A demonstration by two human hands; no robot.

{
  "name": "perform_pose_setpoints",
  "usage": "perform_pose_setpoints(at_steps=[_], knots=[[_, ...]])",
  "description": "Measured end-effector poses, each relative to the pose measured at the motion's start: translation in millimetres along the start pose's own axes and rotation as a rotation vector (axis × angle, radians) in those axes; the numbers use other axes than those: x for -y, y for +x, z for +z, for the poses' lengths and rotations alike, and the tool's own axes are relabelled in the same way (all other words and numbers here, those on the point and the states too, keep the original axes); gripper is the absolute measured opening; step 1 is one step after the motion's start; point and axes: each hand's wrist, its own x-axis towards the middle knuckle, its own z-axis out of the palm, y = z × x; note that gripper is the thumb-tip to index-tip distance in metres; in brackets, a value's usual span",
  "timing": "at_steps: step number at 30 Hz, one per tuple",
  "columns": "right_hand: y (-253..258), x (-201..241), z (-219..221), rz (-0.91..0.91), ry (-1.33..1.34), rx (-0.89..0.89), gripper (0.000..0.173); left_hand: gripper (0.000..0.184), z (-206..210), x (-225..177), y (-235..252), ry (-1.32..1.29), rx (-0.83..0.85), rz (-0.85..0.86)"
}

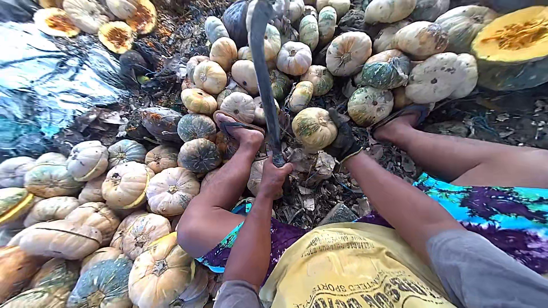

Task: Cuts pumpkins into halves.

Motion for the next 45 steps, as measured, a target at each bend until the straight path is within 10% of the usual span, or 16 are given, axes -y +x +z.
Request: perform_pose_setpoints(at_steps=[6, 19, 25, 31, 43, 45], knots=[[2, 16, 22, -0.078, 0.177, -0.106, 0.06, 0.06, 2, 2, 12, 0.154, 0.007, 0.042], [13, -7, -8, -0.13, 0.156, -0.185, 0.05, 0.025, -3, 9, 14, 0.23, -0.233, 0.055], [-1, 44, -85, 0.134, -0.8, -0.812, 0.078, 0.043, -11, 20, 27, 0.392, -0.275, 0.039], [-8, -9, -98, 0.446, -1.451, -0.736, 0.108, 0.039, 33, 37, 26, 0.424, -0.078, -0.129], [-7, -29, -93, 0.232, -1.038, -0.842, 0.063, 0.026, 154, 68, 29, 0.745, 0.136, -0.224], [-8, 21, -55, 0.576, -1.024, -0.708, 0.055, 0.027, 161, 75, 26, 0.78, 0.137, -0.246]])
